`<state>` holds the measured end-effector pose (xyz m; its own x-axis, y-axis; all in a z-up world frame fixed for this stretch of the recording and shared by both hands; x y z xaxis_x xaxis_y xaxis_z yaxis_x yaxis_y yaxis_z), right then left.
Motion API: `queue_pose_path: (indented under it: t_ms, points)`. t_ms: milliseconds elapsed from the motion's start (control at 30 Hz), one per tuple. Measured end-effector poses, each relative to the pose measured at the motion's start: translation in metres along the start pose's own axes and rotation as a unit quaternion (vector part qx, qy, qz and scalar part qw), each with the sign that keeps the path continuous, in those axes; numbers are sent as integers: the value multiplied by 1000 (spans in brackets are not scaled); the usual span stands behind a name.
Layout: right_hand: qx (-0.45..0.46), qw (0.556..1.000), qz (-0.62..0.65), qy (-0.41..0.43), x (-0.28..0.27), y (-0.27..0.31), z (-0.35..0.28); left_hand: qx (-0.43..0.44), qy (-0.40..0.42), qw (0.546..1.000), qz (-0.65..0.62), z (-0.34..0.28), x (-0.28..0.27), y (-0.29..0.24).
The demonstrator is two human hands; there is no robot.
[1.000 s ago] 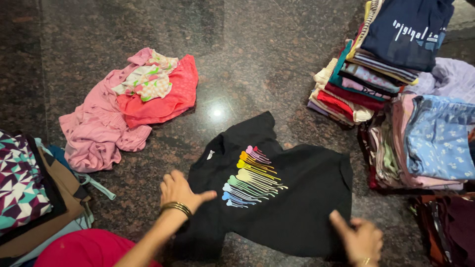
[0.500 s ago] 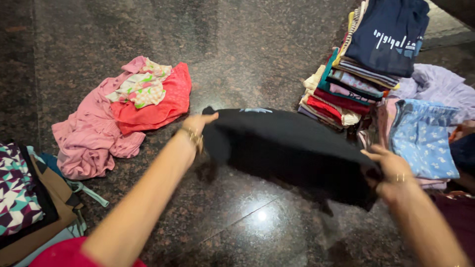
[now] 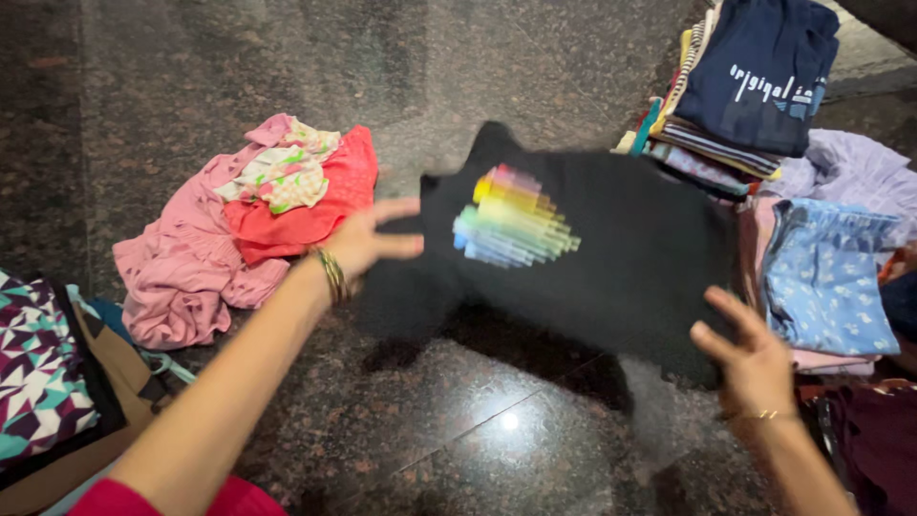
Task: The person folds various garments on a tiled floor, including a navy t-shirt, a black t-shirt, pink shorts, and a patterned top. They then place the folded items into a cabinet.
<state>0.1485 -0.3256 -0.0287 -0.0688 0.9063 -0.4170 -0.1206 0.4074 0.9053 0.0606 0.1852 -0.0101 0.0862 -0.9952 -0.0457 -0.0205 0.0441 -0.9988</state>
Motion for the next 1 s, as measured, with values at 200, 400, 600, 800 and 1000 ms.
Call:
queue_pose_path:
  t_ms: [200,400,600,800,1000]
  points:
    - [78,996,-29,32,19,-110,-82,-246,1,969,28,-99,15,105]
    - [18,938,-346,8,-6,-104,-90,-260,-51,901,344,-112,-4,111]
    - [-167,925,-341,30,59,-58,-67,147,-39,879,453,-70,78,89]
    - [-173,852,-475,133,119,-52,-68,-36,80,837,541,-63,106,102]
    - [-191,835,-505,104,120,-47,-114,-175,171,778,580,-98,103,80]
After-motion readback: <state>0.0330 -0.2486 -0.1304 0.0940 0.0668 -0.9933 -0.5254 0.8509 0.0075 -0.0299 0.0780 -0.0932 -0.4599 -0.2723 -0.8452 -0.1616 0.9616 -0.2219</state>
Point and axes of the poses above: each hand's wrist, its own z-axis towards the middle knuckle, its own x-axis out of the palm, y = z × x, the point moved 3 cm from there along z, towards the middle knuckle, and after that the axes turned 2 degrees about y, right-handed, at the moved point
